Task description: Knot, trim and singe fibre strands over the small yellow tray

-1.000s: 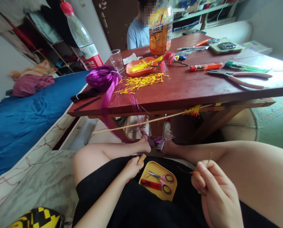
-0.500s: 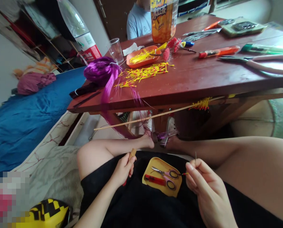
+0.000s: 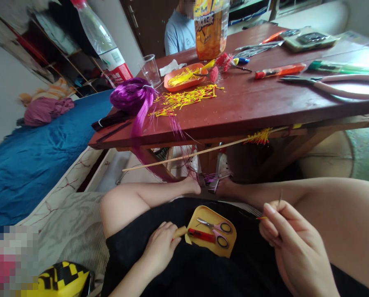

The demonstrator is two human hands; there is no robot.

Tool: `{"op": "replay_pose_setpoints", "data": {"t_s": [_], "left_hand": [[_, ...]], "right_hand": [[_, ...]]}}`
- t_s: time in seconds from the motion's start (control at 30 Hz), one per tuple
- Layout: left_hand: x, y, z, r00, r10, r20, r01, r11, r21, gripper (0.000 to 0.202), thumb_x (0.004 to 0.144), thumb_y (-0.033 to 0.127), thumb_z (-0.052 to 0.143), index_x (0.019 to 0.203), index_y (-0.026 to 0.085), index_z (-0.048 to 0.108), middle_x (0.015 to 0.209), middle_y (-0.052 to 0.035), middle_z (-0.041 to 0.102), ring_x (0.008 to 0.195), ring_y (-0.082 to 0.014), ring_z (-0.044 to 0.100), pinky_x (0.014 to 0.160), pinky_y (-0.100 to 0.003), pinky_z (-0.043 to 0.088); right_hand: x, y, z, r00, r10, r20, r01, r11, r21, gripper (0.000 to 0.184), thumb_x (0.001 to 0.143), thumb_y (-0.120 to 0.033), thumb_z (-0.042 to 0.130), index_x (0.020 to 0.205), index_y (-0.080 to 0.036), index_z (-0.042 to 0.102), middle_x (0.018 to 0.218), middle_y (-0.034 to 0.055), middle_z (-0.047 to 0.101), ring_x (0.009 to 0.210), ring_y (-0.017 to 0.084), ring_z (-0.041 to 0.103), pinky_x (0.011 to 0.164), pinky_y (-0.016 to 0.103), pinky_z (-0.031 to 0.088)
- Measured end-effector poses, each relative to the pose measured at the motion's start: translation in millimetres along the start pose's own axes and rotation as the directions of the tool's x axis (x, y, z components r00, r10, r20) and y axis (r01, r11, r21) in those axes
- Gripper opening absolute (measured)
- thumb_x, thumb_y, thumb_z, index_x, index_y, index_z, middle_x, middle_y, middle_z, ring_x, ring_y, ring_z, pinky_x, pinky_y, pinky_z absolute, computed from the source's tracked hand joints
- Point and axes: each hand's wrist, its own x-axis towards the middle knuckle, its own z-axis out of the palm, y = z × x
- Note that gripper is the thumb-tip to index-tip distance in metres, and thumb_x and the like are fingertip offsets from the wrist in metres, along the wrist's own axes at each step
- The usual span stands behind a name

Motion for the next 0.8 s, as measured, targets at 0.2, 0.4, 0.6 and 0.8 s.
{"op": "replay_pose_setpoints", "data": {"t_s": [0.2, 0.4, 0.6, 0.8], "left_hand": [[28.6, 16.0, -14.1, 1.000, 0.010, -0.013, -0.010, 0.999, 0.047, 0.045, 0.087, 0.016, 0.037, 0.130, 0.026, 0.036, 0.120, -0.0069, 0.059, 0.104, -0.0215, 0.056, 0.088, -0.033, 0.040], [64.5, 16.4, 9.0, 0.996, -0.062, 0.071, 0.049, 0.984, 0.172, 0.028, 0.087, 0.024, 0.052, 0.113, 0.017, 0.052, 0.110, -0.0077, 0.059, 0.093, -0.0199, 0.059, 0.079, -0.038, 0.049], [59.9, 22.7, 12.8, 0.998, -0.058, 0.000, 0.056, 0.957, 0.285, 0.027, 0.082, 0.023, 0.058, 0.107, 0.015, 0.056, 0.108, -0.0100, 0.059, 0.098, -0.0249, 0.056, 0.082, -0.045, 0.046], [21.2, 68.3, -28.7, 0.977, 0.032, -0.213, 0.008, 0.983, 0.183, 0.030, 0.084, 0.007, 0.033, 0.102, 0.018, 0.055, 0.100, -0.0086, 0.061, 0.099, -0.0205, 0.054, 0.088, -0.035, 0.040]], "right_hand": [[2.6, -4.9, 0.8, 1.000, 0.000, 0.003, 0.000, 1.000, 0.002, 0.034, 0.061, -0.045, 0.075, 0.058, -0.020, 0.051, 0.045, -0.0073, 0.032, 0.042, 0.007, 0.023, 0.039, 0.021, 0.019], [0.3, -1.7, 8.2, 0.997, -0.010, 0.078, 0.012, 1.000, -0.027, 0.035, 0.066, -0.045, 0.071, 0.057, -0.019, 0.049, 0.046, -0.0080, 0.032, 0.043, 0.006, 0.023, 0.040, 0.020, 0.020], [-3.7, 12.9, 14.2, 0.957, 0.140, 0.253, -0.115, 0.987, -0.109, 0.036, 0.072, -0.050, 0.065, 0.066, -0.019, 0.049, 0.049, -0.0095, 0.031, 0.045, 0.006, 0.021, 0.042, 0.017, 0.019], [-8.9, 22.9, 24.9, 0.888, 0.293, 0.355, -0.291, 0.955, -0.060, 0.034, 0.074, -0.047, 0.065, 0.066, -0.018, 0.048, 0.049, -0.0101, 0.031, 0.046, 0.006, 0.016, 0.041, 0.016, 0.017]]}}
